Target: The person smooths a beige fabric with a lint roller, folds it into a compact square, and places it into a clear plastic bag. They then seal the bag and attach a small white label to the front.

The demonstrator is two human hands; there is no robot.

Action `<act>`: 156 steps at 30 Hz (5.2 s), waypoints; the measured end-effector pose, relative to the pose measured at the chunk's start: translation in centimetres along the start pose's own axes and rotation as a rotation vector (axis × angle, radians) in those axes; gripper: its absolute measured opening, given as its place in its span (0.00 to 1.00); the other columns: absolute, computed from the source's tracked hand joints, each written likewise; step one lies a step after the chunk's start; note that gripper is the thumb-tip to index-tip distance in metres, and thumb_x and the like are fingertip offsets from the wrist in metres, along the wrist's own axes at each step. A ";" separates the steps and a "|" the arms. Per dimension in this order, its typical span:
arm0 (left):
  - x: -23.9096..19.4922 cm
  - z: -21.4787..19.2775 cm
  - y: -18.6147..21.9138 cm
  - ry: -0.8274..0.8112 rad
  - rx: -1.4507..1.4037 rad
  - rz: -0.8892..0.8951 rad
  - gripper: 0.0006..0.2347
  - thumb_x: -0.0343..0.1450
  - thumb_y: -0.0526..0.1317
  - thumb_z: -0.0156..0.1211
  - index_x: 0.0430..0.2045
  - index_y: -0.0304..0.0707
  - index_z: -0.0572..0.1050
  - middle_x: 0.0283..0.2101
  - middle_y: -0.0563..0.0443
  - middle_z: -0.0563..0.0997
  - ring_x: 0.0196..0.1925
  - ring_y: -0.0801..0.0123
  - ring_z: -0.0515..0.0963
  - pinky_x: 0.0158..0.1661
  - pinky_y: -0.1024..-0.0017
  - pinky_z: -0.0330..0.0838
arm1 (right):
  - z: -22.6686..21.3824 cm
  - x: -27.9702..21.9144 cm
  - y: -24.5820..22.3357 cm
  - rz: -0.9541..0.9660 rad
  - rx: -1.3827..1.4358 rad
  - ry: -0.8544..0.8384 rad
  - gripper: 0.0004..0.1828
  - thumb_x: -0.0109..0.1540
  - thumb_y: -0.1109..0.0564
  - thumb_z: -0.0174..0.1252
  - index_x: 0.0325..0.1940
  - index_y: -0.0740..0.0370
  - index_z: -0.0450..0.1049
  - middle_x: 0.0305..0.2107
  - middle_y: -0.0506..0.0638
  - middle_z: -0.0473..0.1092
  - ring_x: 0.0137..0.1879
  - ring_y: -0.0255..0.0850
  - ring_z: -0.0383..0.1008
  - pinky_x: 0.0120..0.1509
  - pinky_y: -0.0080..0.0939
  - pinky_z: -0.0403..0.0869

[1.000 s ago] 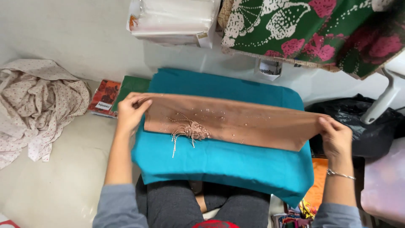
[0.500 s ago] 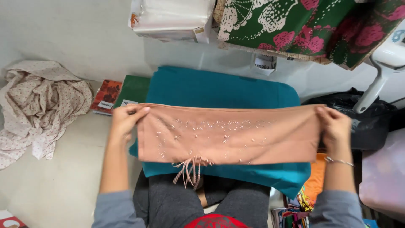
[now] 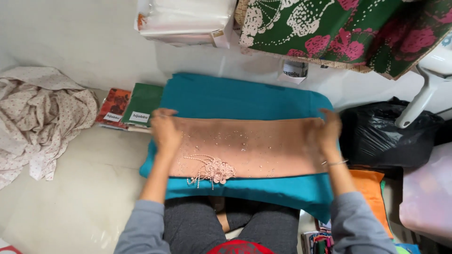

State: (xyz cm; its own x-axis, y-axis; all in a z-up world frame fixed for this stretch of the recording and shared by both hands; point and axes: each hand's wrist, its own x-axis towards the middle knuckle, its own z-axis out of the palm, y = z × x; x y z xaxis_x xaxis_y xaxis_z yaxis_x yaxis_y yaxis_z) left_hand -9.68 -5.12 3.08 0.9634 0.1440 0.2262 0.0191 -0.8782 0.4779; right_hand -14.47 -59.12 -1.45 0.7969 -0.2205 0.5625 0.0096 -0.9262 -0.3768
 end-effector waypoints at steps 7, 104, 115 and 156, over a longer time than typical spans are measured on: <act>-7.4 2.0 8.2 -0.322 0.050 0.500 0.22 0.75 0.54 0.52 0.62 0.48 0.70 0.69 0.43 0.67 0.72 0.42 0.60 0.64 0.34 0.54 | -6.1 -4.2 -25.3 -0.077 0.102 -0.778 0.32 0.66 0.34 0.48 0.62 0.60 0.71 0.51 0.67 0.74 0.59 0.64 0.73 0.65 0.65 0.70; -7.9 6.0 5.9 -0.275 0.235 0.435 0.29 0.72 0.64 0.37 0.70 0.63 0.58 0.76 0.55 0.55 0.76 0.48 0.51 0.65 0.39 0.46 | -8.3 -12.1 -7.5 0.122 -0.471 -0.201 0.31 0.67 0.55 0.48 0.75 0.61 0.59 0.42 0.67 0.71 0.30 0.67 0.74 0.31 0.64 0.74; -7.7 6.2 5.9 -0.297 0.209 0.430 0.29 0.72 0.63 0.37 0.70 0.62 0.57 0.76 0.55 0.52 0.77 0.45 0.48 0.68 0.37 0.40 | -11.8 -16.1 -10.3 0.193 -0.335 -0.238 0.28 0.67 0.58 0.49 0.72 0.64 0.59 0.62 0.65 0.67 0.56 0.64 0.73 0.49 0.59 0.76; -6.9 3.0 -2.7 -0.195 0.162 0.185 0.32 0.73 0.67 0.37 0.70 0.54 0.60 0.76 0.59 0.57 0.79 0.58 0.49 0.66 0.35 0.46 | -3.4 -8.5 -18.6 0.073 -0.313 -0.504 0.27 0.69 0.48 0.44 0.74 0.46 0.61 0.37 0.65 0.73 0.36 0.68 0.80 0.41 0.65 0.79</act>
State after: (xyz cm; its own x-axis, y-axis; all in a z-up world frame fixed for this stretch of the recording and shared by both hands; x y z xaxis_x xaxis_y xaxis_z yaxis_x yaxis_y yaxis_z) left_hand -15.54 -5.13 -2.32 0.9872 -0.1019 0.1224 -0.1346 -0.9448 0.2989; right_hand -23.48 -41.04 3.29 0.9778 -0.1861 0.0960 -0.1738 -0.9770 -0.1237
